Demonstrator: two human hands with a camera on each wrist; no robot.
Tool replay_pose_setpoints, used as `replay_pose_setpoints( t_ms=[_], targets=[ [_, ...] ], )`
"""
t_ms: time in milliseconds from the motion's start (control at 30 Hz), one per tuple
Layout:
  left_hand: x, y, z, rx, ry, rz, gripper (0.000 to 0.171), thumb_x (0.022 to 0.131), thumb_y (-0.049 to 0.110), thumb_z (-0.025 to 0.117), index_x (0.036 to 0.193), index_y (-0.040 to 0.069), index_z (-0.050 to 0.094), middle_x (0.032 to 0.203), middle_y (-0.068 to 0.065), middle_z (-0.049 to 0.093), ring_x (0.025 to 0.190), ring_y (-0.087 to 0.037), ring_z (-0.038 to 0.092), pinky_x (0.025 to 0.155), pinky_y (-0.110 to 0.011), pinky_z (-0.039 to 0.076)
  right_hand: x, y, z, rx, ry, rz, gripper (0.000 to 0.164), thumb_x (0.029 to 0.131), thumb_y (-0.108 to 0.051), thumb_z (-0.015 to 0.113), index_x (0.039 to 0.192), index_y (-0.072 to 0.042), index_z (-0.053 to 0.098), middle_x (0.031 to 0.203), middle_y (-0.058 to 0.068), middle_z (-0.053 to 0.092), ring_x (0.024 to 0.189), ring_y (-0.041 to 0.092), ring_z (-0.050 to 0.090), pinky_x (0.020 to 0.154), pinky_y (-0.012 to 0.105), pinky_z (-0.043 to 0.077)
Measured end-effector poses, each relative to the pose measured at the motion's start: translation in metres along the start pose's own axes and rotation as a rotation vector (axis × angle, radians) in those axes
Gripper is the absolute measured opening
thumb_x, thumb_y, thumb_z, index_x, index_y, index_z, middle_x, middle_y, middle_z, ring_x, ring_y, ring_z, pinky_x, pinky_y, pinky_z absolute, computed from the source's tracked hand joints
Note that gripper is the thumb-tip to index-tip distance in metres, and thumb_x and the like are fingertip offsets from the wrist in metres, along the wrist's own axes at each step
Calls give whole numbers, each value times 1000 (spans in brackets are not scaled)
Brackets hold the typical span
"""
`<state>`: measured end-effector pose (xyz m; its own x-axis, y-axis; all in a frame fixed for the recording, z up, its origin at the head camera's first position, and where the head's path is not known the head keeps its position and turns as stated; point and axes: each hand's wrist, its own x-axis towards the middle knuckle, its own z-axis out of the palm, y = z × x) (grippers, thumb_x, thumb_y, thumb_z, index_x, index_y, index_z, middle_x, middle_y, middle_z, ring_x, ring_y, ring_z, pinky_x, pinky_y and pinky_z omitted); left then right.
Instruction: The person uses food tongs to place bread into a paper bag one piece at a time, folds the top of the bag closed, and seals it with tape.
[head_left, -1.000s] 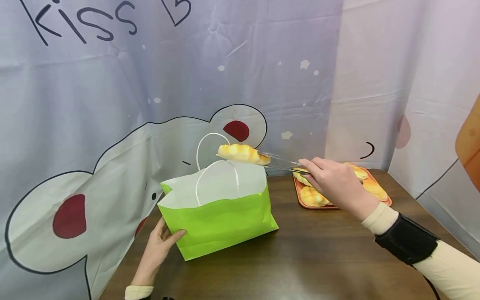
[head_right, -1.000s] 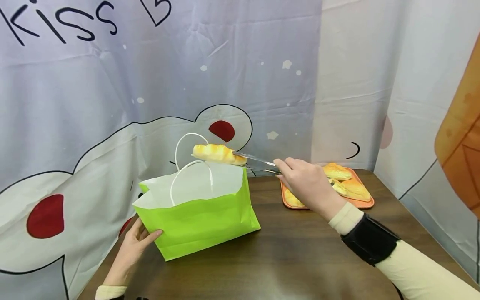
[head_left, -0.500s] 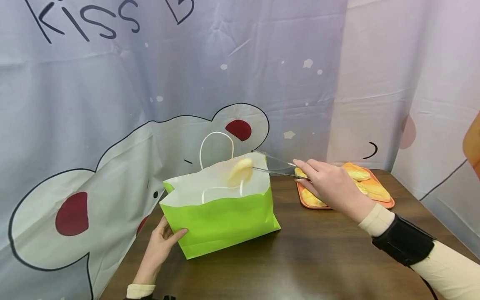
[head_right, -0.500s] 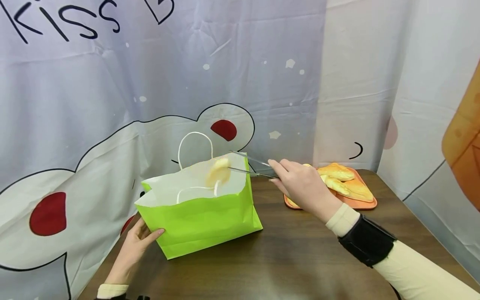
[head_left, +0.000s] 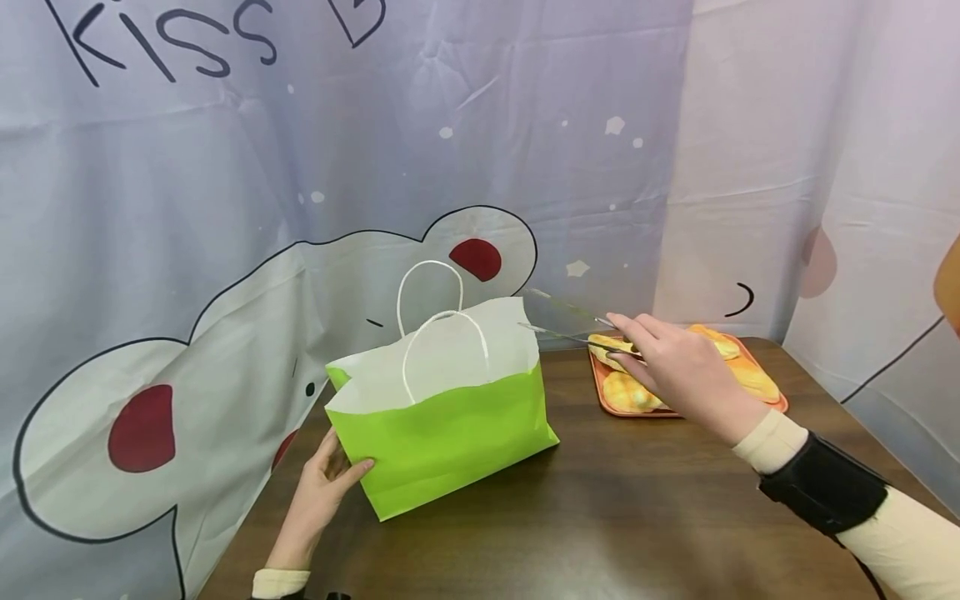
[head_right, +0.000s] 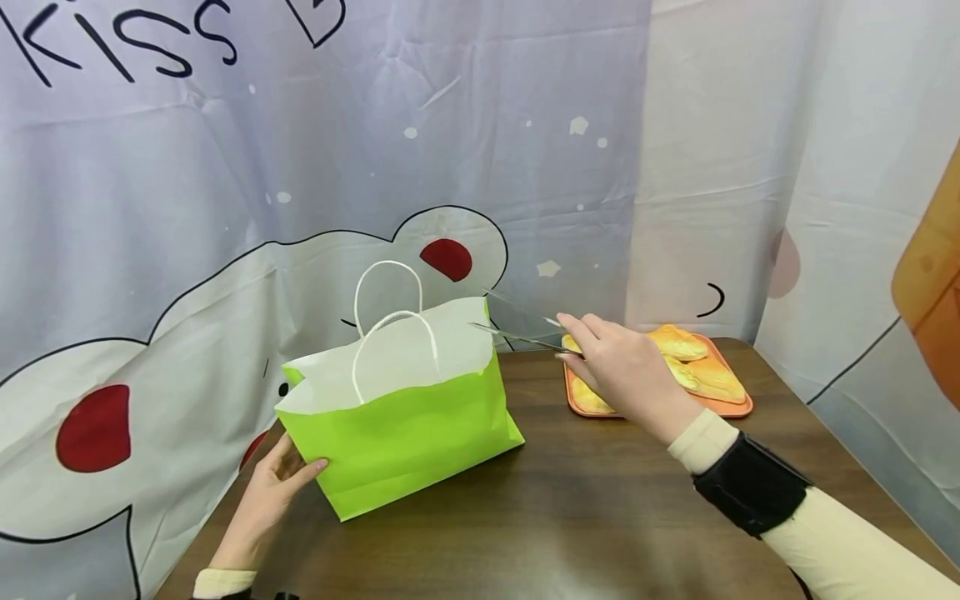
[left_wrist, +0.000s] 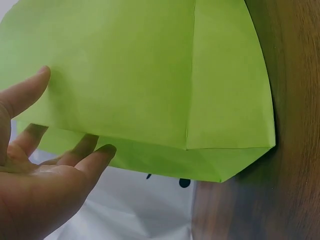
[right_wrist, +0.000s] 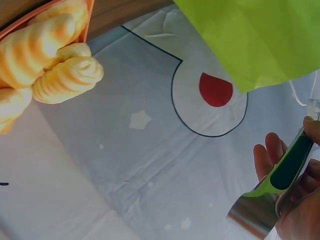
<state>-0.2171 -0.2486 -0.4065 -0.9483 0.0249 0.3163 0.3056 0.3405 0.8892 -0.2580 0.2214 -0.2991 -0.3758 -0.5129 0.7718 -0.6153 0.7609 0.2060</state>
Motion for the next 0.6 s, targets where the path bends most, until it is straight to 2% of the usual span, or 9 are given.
replay_pose_setpoints(
  t_ms=[133, 233, 400, 600],
  targets=[
    [0, -1, 0, 10, 7, -8, 76, 92, 6, 69, 156, 4, 30, 164, -17, 23, 119, 22, 41, 95, 0, 34, -7, 7, -2, -24, 1, 22, 51, 78, -14, 77, 125, 0, 63, 84, 8, 64, 50, 14, 47, 43, 26, 35],
    [0, -2, 0, 9, 6, -7, 76, 92, 6, 69, 157, 4, 29, 164, -18, 22, 119, 22, 41, 95, 0, 34, -13, 14, -4, -47, 5, 45, 53, 75, -13, 79, 124, -2, 63, 86, 9, 67, 50, 18, 52, 42, 32, 39],
    [0, -3, 0, -1, 0, 1, 76, 93, 6, 68, 157, 4, 27, 164, -20, 21, 120, 22, 42, 95, 0, 36, -23, 24, -9, -60, -16, 88, 56, 72, -12, 82, 124, -1, 64, 97, 14, 72, 60, 29, 66, 49, 44, 51],
    [-1, -3, 0, 2, -6, -19, 76, 94, 7, 67, 158, 3, 26, 166, -19, 17, 119, 24, 40, 94, 0, 35, -34, 36, -13, -71, -41, 143, 57, 72, -12, 83, 124, 0, 64, 98, 14, 72, 65, 32, 68, 49, 47, 51]
  ],
)
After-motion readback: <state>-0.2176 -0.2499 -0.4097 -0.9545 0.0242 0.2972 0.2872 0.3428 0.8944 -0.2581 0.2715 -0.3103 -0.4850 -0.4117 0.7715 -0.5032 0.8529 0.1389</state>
